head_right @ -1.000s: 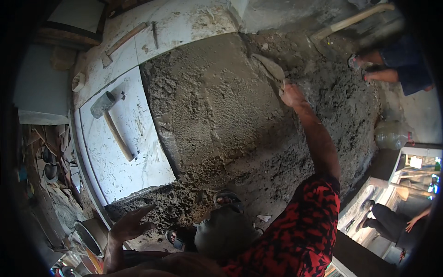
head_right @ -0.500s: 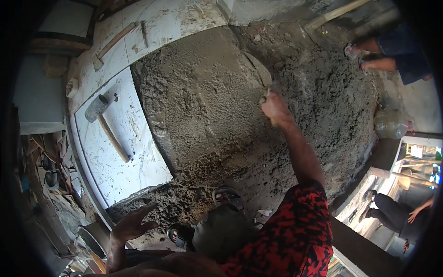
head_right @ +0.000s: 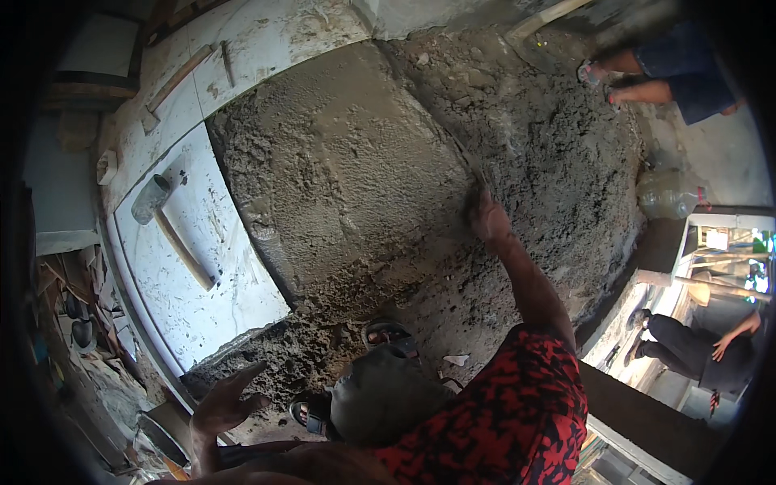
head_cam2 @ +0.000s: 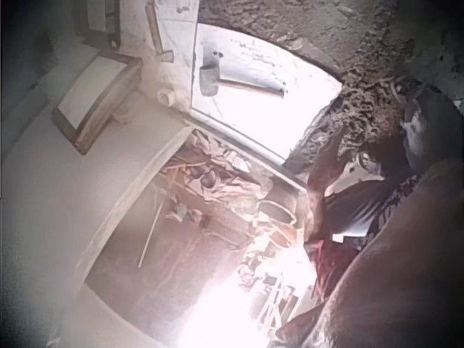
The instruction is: Using a hand trowel to level and smooth a wet concrete base for tile installation.
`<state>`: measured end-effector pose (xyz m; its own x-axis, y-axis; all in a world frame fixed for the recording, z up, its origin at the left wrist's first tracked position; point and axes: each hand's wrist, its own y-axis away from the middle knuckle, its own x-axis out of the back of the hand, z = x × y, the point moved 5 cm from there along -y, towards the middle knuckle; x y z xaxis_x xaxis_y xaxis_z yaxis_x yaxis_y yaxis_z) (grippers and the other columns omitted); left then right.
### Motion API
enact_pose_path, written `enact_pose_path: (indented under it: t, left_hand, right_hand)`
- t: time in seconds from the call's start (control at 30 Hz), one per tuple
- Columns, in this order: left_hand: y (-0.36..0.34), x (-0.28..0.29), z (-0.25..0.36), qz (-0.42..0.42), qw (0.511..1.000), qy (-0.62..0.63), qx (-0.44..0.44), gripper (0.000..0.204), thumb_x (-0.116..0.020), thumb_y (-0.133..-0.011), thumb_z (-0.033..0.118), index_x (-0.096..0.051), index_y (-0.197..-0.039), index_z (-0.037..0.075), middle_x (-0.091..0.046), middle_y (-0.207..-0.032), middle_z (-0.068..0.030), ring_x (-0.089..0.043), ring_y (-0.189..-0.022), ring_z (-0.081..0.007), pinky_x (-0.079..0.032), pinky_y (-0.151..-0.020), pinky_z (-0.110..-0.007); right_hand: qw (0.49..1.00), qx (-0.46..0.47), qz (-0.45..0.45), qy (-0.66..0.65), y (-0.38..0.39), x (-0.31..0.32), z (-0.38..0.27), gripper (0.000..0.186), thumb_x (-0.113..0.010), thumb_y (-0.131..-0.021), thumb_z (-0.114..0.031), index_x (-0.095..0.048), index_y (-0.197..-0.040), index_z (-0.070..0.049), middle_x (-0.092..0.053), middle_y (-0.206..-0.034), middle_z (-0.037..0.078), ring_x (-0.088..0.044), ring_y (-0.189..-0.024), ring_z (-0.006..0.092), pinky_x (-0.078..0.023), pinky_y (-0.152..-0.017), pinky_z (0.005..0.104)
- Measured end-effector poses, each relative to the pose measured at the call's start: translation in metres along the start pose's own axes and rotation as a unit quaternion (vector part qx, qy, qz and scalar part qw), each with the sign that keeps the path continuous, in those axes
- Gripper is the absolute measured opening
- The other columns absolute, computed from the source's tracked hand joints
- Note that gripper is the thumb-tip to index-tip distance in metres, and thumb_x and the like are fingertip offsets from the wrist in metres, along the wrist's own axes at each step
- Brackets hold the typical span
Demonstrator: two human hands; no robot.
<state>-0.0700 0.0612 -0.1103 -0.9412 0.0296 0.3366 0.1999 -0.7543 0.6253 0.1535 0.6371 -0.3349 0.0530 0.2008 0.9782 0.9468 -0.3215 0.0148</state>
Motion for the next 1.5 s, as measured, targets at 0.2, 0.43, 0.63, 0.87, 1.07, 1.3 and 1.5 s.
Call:
enact_pose_path:
  t: [0.2, 0.43, 0.63, 0.87, 1.07, 1.3, 1.5]
  left_hand:
    - [0.003, -0.004, 0.006, -0.011, 1.0, 0.002, 0.01, 0.067, -0.065, -0.086, 0.041, -0.043, -0.136, 0.003, -0.052, -0.131, -0.0241, -0.052, -0.12, -0.0398, -0.044, -0.099, -0.044]
    - [0.005, -0.004, 0.004, -0.003, 1.0, -0.004, -0.002, 0.066, -0.064, -0.086, 0.043, -0.044, -0.136, 0.004, -0.053, -0.13, -0.0247, -0.053, -0.118, -0.0407, -0.044, -0.098, -0.044]
    - [0.007, -0.003, 0.011, -0.002, 1.0, -0.002, 0.001, 0.066, -0.064, -0.087, 0.043, -0.043, -0.136, 0.004, -0.053, -0.129, -0.0248, -0.054, -0.117, -0.0412, -0.044, -0.097, -0.045]
    - [0.006, -0.006, 0.007, 0.004, 1.0, -0.015, -0.002, 0.066, -0.064, -0.086, 0.042, -0.043, -0.135, 0.003, -0.054, -0.129, -0.0232, -0.053, -0.119, -0.0399, -0.044, -0.099, -0.045]
    - [0.009, -0.003, 0.011, 0.017, 1.0, -0.018, 0.005, 0.066, -0.064, -0.086, 0.044, -0.045, -0.134, 0.003, -0.054, -0.129, -0.0223, -0.055, -0.117, -0.039, -0.045, -0.097, -0.044]
    - [0.007, -0.003, 0.012, 0.015, 1.0, -0.018, 0.003, 0.066, -0.062, -0.086, 0.046, -0.046, -0.134, 0.004, -0.055, -0.128, -0.0224, -0.055, -0.116, -0.0393, -0.046, -0.095, -0.044]
    - [0.006, -0.003, 0.018, 0.011, 1.0, -0.017, 0.015, 0.066, -0.061, -0.087, 0.047, -0.046, -0.135, 0.004, -0.056, -0.127, -0.0229, -0.055, -0.116, -0.0401, -0.046, -0.096, -0.044]
  right_hand:
    - [0.959, -0.185, -0.012, -0.214, 0.059, 0.028, -0.004, 0.043, -0.041, -0.097, -0.025, -0.041, -0.132, -0.001, -0.062, -0.106, 0.022, -0.063, -0.092, 0.0352, -0.049, -0.077, 0.0364]
    - [0.927, -0.303, -0.078, -0.207, 0.073, 0.071, -0.081, 0.042, -0.037, -0.1, -0.034, -0.046, -0.127, -0.002, -0.061, -0.092, 0.007, -0.051, -0.077, 0.0185, -0.046, -0.075, 0.031]
    - [0.872, -0.33, -0.009, -0.361, 0.09, 0.041, -0.104, 0.045, -0.042, -0.098, -0.041, -0.048, -0.117, 0.0, -0.058, -0.091, 0.009, -0.049, -0.078, 0.0199, -0.045, -0.076, 0.0324]
    - [0.866, -0.364, 0.13, -0.318, 0.037, 0.096, -0.08, 0.036, -0.043, -0.096, -0.034, -0.053, -0.108, -0.002, -0.059, -0.081, 0.006, -0.055, -0.071, 0.0202, -0.048, -0.07, 0.0332]
    - [0.587, -0.537, 0.034, -0.605, 0.008, 0.074, -0.122, 0.029, -0.042, -0.097, -0.033, -0.052, -0.108, -0.008, -0.055, -0.082, 0.005, -0.052, -0.061, 0.0153, -0.045, -0.052, 0.0341]
    - [0.499, -0.495, 0.078, -0.707, -0.104, 0.04, -0.181, 0.02, -0.045, -0.098, -0.03, -0.047, -0.108, -0.013, -0.051, -0.077, 0.005, -0.05, -0.054, 0.0161, -0.045, -0.046, 0.0358]
    - [0.438, -0.43, 0.119, -0.781, -0.247, 0.0, -0.192, 0.024, -0.045, -0.097, -0.032, -0.047, -0.106, -0.01, -0.052, -0.075, 0.008, -0.055, -0.058, 0.0233, -0.049, -0.05, 0.0427]
